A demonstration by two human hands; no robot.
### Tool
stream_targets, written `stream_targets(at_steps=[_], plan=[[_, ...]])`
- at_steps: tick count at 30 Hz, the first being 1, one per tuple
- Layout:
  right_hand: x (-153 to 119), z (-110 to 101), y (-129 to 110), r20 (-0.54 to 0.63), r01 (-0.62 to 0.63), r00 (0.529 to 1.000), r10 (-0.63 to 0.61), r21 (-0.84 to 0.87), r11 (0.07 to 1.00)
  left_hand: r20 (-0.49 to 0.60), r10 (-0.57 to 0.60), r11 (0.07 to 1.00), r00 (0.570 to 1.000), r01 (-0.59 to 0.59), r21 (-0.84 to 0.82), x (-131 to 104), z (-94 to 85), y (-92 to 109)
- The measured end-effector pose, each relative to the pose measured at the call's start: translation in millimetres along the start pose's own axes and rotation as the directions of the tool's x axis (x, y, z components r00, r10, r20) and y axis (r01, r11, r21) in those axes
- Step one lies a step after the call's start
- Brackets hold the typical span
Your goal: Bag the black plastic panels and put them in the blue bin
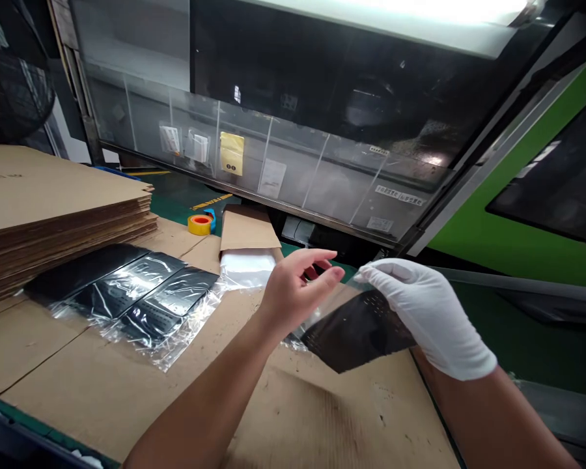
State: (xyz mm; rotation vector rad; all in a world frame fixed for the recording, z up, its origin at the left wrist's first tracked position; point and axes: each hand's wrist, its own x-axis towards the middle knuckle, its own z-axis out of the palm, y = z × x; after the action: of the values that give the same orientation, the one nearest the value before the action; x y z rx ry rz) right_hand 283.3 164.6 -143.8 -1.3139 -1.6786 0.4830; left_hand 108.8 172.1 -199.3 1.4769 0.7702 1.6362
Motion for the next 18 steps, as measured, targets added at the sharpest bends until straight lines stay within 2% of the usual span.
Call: stream_targets(at_steps=[2, 4, 6, 10, 15, 16, 18], plan=[[1.8, 0.3, -2.2, 0.074, 0.037, 0.997, -0.028, -0.121, 0.992, 0.086, 0.065, 0.984, 0.994, -0.078, 0.160, -0.9, 1.0, -3.7], [2.4, 0.7, -4.3, 0.149, 0.071, 0.988, -0.045, -0.171, 0.983, 0.158, 0.015, 0.977, 0.987, -0.048, 0.207, -0.1, 3.6, -11.0], [1.9, 1.5, -6.1, 0.183, 0.084, 0.982, -0.048, -0.195, 0.977, 0.185, -0.057, 0.982, 0.981, 0.021, 0.186, 1.7, 6.1, -19.1], [0.7, 2.1, -7.9, 0.148, 0.066, 0.988, -0.038, -0.190, 0.980, 0.197, -0.166, 0.985, 0.966, 0.154, 0.075, 6.4, 3.5, -25.8], [3.7, -6.2, -13.2, -0.009, 0.044, 0.999, -0.046, -0.127, 0.991, 0.207, -0.216, 0.976, 0.954, 0.218, 0.011, 9.1, -9.1, -16.4], [5.1, -8.7, -14.1, -0.012, 0.062, 0.998, -0.064, -0.122, 0.991, 0.208, -0.218, 0.976, 0.954, 0.219, 0.016, 9.4, -11.2, -14.7], [8.3, -12.2, -13.6, 0.073, 0.086, 0.994, -0.076, -0.136, 0.987, 0.215, -0.226, 0.974, 0.950, 0.226, 0.028, 10.0, -14.5, -12.6]])
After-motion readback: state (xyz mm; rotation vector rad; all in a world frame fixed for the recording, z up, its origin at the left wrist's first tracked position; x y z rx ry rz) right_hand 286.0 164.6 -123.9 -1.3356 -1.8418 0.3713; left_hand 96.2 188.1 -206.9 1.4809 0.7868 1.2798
